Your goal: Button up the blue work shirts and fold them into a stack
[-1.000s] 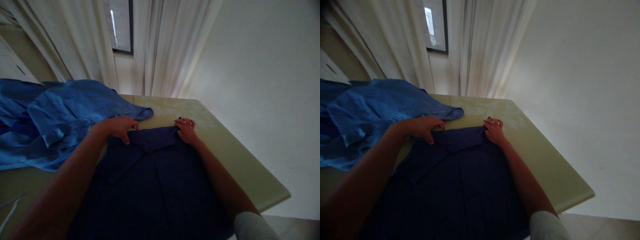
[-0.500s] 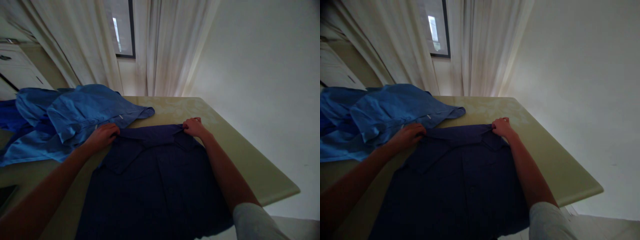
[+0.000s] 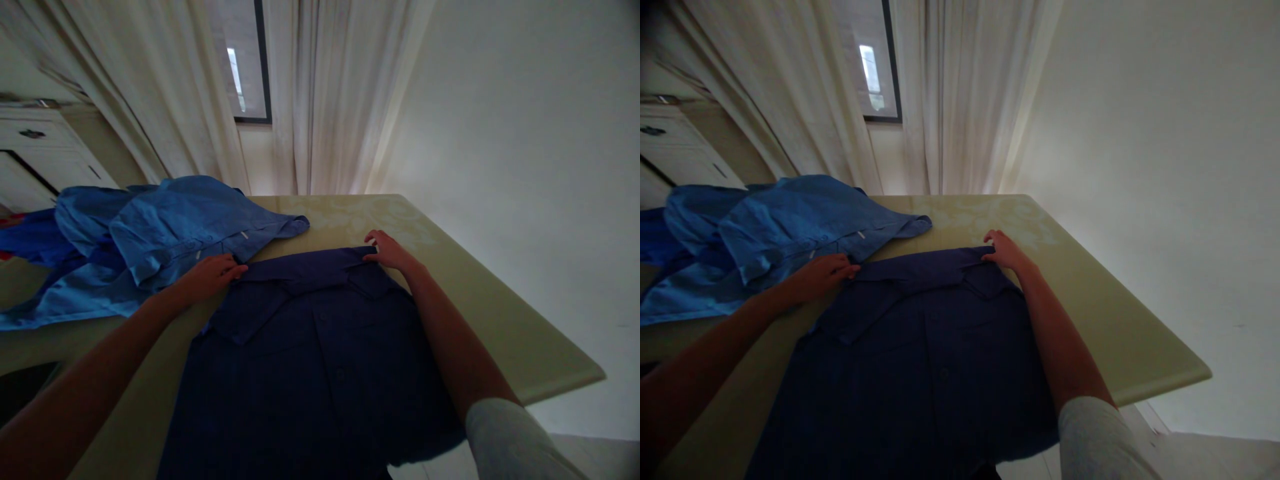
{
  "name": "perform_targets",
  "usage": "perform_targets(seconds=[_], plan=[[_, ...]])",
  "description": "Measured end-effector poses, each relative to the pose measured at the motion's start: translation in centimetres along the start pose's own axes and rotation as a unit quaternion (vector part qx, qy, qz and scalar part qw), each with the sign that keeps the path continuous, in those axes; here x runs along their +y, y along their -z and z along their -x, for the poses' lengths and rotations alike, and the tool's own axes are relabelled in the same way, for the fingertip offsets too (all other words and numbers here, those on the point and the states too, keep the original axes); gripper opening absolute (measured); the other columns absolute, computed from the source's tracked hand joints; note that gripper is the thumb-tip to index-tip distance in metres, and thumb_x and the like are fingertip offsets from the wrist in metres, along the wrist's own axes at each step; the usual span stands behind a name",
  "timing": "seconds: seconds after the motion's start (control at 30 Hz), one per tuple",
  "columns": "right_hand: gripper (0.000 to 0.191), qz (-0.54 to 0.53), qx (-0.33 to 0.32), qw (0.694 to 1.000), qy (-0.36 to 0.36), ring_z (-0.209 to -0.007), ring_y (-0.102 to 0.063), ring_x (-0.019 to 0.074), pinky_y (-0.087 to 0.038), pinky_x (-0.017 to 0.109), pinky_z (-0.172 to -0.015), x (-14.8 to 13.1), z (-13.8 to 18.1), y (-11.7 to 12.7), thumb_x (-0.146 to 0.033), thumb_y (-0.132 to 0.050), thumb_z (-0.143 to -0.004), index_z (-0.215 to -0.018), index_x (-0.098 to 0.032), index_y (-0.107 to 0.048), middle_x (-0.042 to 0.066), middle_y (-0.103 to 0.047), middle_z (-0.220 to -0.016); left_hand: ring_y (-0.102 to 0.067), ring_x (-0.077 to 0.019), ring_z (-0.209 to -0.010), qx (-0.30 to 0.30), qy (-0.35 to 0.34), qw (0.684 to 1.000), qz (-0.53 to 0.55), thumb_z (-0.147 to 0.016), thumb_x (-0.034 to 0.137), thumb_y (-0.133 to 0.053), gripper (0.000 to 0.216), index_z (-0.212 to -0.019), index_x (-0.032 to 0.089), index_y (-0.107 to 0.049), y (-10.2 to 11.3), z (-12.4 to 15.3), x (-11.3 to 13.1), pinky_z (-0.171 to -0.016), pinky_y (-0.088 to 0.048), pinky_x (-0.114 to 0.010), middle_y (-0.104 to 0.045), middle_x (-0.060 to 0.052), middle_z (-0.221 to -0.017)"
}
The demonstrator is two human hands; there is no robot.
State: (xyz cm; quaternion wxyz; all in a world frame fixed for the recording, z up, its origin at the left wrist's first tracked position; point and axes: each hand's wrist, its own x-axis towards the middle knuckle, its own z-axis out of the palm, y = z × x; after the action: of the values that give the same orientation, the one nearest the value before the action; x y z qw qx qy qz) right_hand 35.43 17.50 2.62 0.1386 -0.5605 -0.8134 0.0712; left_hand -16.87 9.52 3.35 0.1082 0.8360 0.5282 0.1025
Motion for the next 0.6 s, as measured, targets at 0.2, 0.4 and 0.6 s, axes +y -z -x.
perform_targets(seconds=[0.2, 0.4, 0.6], plan=[[0.034, -0.014, -0.061, 0.998, 0.013, -0.106, -0.067, 0.0333, -0.050, 0.042, -0.096, -1.0, -0.4, -0.1, -0.044, -0.079, -0.082, -0.104, -0.019, -0.074, 0.013, -0.073, -0.108, -0.066, -0.0299, -0.100, -0.031, 0.012, 0.999, -0.010, -0.081, 0.059, -0.064, 0.050, -0.110, 0.019, -0.070, 0.2, -1.8, 0.1, -0.092, -0.051, -0.043, -0.070, -0.012, -0.106], [0.031, -0.096, -0.096, 0.988, 0.076, -0.081, -0.064, 0.0230, -0.046, 0.031, -0.074, -2.2, 0.8, 4.1, -0.049, -0.069, -0.087, -0.090, -0.019, -0.070, 0.004, -0.070, -0.084, -0.060, -0.0214, -0.079, -0.133, -0.009, 0.990, 0.052, -0.080, 0.053, -0.060, 0.033, -0.082, 0.020, -0.058, 2.6, -1.5, 0.2, -0.074, -0.046, -0.033, -0.063, -0.003, -0.081], [0.030, -0.069, 0.083, 0.992, 0.064, -0.086, -0.064, 0.0246, -0.047, 0.034, -0.080, -3.8, -4.7, 8.7, -0.046, -0.073, -0.084, -0.091, -0.018, -0.071, 0.006, -0.071, -0.087, -0.059, -0.0209, -0.088, 0.032, 0.027, 0.999, -0.002, -0.086, 0.046, -0.061, 0.035, -0.100, 0.013, -0.061, 9.9, -4.4, -1.1, -0.083, -0.047, -0.033, -0.067, -0.005, -0.096]])
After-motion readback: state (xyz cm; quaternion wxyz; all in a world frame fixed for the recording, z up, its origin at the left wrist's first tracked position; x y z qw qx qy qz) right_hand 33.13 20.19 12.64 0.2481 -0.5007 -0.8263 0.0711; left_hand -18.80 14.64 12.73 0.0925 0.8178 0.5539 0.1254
